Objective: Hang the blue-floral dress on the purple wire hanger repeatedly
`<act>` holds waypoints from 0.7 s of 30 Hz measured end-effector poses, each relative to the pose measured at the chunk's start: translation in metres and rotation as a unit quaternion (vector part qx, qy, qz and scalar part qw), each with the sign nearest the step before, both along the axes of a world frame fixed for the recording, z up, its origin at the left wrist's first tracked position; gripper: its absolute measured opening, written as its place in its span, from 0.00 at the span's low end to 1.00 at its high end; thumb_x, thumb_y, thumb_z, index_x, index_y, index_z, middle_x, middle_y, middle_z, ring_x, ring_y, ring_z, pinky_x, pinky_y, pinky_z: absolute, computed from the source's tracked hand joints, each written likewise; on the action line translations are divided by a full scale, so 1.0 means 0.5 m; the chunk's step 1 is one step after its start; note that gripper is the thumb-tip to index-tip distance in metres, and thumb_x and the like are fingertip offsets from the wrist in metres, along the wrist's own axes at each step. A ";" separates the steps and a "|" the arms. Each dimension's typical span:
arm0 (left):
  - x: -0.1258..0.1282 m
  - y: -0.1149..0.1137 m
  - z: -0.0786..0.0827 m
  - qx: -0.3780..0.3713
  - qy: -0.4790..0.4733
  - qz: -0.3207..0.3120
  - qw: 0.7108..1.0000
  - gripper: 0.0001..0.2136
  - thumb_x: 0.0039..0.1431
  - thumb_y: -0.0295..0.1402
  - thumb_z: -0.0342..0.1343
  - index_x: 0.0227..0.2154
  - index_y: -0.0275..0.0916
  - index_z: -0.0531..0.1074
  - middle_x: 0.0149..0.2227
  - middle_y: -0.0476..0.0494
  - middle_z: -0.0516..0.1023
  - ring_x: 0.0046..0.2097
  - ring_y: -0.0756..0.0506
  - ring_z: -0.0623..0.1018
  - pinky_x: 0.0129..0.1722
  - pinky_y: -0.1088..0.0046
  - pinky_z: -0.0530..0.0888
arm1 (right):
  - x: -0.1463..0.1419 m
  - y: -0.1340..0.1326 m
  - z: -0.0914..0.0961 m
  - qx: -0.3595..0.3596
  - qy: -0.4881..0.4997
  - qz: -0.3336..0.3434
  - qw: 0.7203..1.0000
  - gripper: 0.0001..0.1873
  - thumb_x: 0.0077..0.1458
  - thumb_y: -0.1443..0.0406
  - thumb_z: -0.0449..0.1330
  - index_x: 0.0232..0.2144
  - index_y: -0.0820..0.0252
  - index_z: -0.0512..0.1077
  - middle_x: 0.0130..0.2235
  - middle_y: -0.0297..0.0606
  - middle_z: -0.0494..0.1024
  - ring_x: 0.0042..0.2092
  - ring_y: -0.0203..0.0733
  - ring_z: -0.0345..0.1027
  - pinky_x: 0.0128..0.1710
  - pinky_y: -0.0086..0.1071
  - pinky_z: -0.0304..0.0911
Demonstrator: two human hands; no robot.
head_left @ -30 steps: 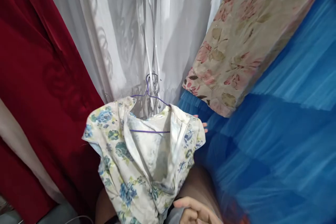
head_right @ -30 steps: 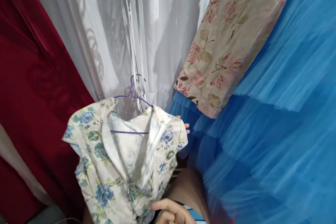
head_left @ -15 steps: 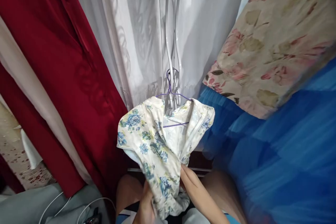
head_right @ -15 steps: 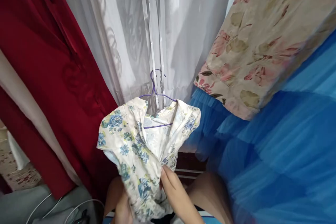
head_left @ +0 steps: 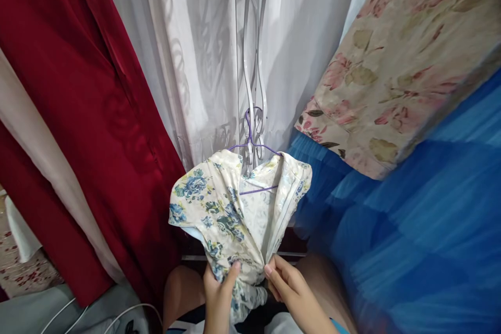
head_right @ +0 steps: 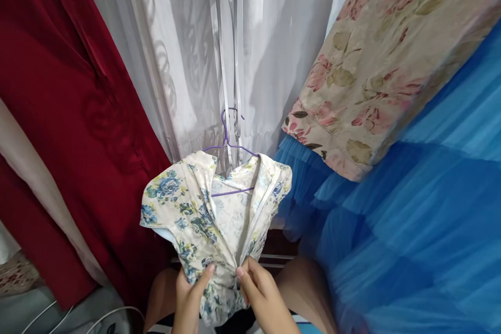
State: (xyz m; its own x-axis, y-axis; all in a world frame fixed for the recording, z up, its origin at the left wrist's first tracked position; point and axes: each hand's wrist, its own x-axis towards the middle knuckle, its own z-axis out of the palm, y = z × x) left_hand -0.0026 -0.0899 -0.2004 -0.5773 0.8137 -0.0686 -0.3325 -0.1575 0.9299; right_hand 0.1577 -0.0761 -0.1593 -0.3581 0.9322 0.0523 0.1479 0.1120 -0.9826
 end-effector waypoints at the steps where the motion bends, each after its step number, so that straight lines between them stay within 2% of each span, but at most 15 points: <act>1: -0.012 0.002 -0.003 0.028 0.057 0.057 0.996 0.32 0.44 0.41 0.69 0.53 0.38 0.67 0.49 0.34 0.76 0.50 0.36 0.77 0.50 0.58 0.73 | 0.001 0.001 -0.009 -0.006 0.007 -0.009 1.000 0.23 0.65 0.48 0.49 0.26 0.57 0.60 0.20 0.27 0.61 0.24 0.35 0.53 0.28 0.30 0.52; 3: -0.027 0.004 -0.010 0.097 0.180 0.148 0.968 0.29 0.45 0.40 0.69 0.51 0.41 0.67 0.52 0.35 0.73 0.52 0.36 0.75 0.52 0.59 0.72 | -0.003 0.000 -0.025 -0.020 0.019 -0.018 0.999 0.23 0.64 0.47 0.50 0.27 0.57 0.60 0.19 0.27 0.62 0.24 0.35 0.54 0.28 0.30 0.52; 4: -0.029 0.002 -0.013 0.123 0.233 0.158 0.952 0.26 0.45 0.39 0.69 0.47 0.41 0.69 0.51 0.36 0.73 0.53 0.37 0.74 0.52 0.59 0.72 | -0.008 -0.003 -0.031 -0.027 0.026 -0.018 0.999 0.23 0.63 0.46 0.50 0.28 0.57 0.61 0.19 0.27 0.62 0.23 0.34 0.54 0.27 0.30 0.51; 5: -0.025 0.000 -0.016 0.136 0.275 0.131 0.943 0.22 0.46 0.39 0.68 0.44 0.42 0.71 0.49 0.37 0.74 0.52 0.37 0.75 0.52 0.59 0.72 | -0.015 -0.006 -0.035 -0.034 0.035 -0.013 0.999 0.23 0.63 0.46 0.51 0.28 0.57 0.62 0.19 0.27 0.63 0.23 0.34 0.55 0.27 0.30 0.51; 7: -0.006 -0.004 -0.020 0.124 0.312 -0.023 0.942 0.12 0.54 0.40 0.63 0.40 0.42 0.74 0.42 0.39 0.77 0.46 0.37 0.77 0.49 0.60 0.73 | -0.031 -0.014 -0.037 -0.045 0.058 0.005 0.997 0.22 0.61 0.46 0.53 0.29 0.58 0.62 0.20 0.27 0.64 0.23 0.34 0.58 0.26 0.29 0.52; 8: 0.006 -0.005 -0.021 0.108 0.309 -0.101 0.939 0.09 0.58 0.40 0.58 0.39 0.43 0.75 0.38 0.40 0.78 0.43 0.38 0.78 0.46 0.61 0.74 | -0.038 -0.017 -0.035 -0.049 0.070 0.015 0.996 0.22 0.61 0.46 0.54 0.29 0.58 0.63 0.20 0.27 0.65 0.23 0.34 0.59 0.26 0.29 0.53; 9: 0.018 -0.006 -0.022 0.091 0.300 -0.155 0.937 0.09 0.60 0.40 0.55 0.38 0.43 0.76 0.36 0.40 0.79 0.40 0.38 0.78 0.43 0.62 0.74 | -0.044 -0.018 -0.032 -0.053 0.078 0.023 0.995 0.21 0.60 0.47 0.55 0.29 0.58 0.63 0.20 0.28 0.66 0.22 0.34 0.60 0.25 0.29 0.53; 10: 0.029 -0.007 -0.023 0.076 0.291 -0.180 0.936 0.10 0.62 0.41 0.52 0.38 0.44 0.76 0.35 0.40 0.79 0.38 0.38 0.78 0.42 0.62 0.74 | -0.048 -0.016 -0.025 -0.058 0.081 0.030 0.995 0.21 0.60 0.47 0.56 0.29 0.58 0.64 0.20 0.28 0.67 0.22 0.34 0.60 0.24 0.29 0.53; 12: 0.044 -0.007 -0.025 0.063 0.295 -0.177 0.937 0.11 0.62 0.40 0.51 0.39 0.45 0.76 0.36 0.39 0.79 0.40 0.37 0.78 0.43 0.62 0.73 | -0.049 0.001 0.003 -0.069 0.084 0.034 0.993 0.19 0.60 0.49 0.56 0.28 0.59 0.64 0.19 0.29 0.69 0.20 0.32 0.58 0.22 0.28 0.50; 13: 0.048 -0.006 -0.026 0.060 0.309 -0.174 0.933 0.11 0.61 0.39 0.51 0.40 0.45 0.76 0.37 0.38 0.79 0.41 0.36 0.78 0.43 0.62 0.73 | -0.046 0.017 0.025 -0.074 0.089 0.033 0.993 0.19 0.59 0.50 0.57 0.28 0.59 0.65 0.17 0.29 0.69 0.18 0.32 0.56 0.21 0.27 0.47; 15: 0.050 -0.005 -0.028 0.055 0.363 -0.212 0.906 0.10 0.62 0.36 0.49 0.40 0.45 0.75 0.38 0.38 0.79 0.41 0.37 0.77 0.43 0.62 0.72 | -0.036 0.060 0.089 -0.068 0.115 0.018 0.991 0.17 0.58 0.52 0.58 0.28 0.60 0.67 0.17 0.29 0.70 0.17 0.30 0.53 0.19 0.27 0.44; 18: 0.043 -0.002 -0.030 0.039 0.449 -0.268 0.851 0.08 0.62 0.31 0.46 0.34 0.43 0.71 0.35 0.38 0.77 0.38 0.38 0.76 0.38 0.64 0.70 | -0.030 0.141 0.214 -0.011 0.155 -0.029 0.987 0.14 0.55 0.57 0.61 0.26 0.62 0.71 0.18 0.30 0.71 0.17 0.29 0.53 0.18 0.27 0.41; 21: 0.027 0.003 -0.030 0.033 0.490 -0.282 0.824 0.06 0.61 0.29 0.47 0.34 0.43 0.69 0.37 0.38 0.77 0.40 0.38 0.75 0.38 0.65 0.69 | -0.043 0.205 0.324 0.038 0.181 -0.023 0.983 0.15 0.53 0.58 0.63 0.21 0.63 0.72 0.17 0.31 0.69 0.17 0.27 0.49 0.18 0.28 0.38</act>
State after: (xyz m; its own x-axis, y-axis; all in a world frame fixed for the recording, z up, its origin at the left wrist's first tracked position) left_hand 0.0110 -0.0883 -0.2153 0.1429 0.9550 0.2599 0.5359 -0.2955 0.7909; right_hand 0.1361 0.0266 0.0026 -0.2620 0.9354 0.2376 -0.2023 0.1875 -0.9612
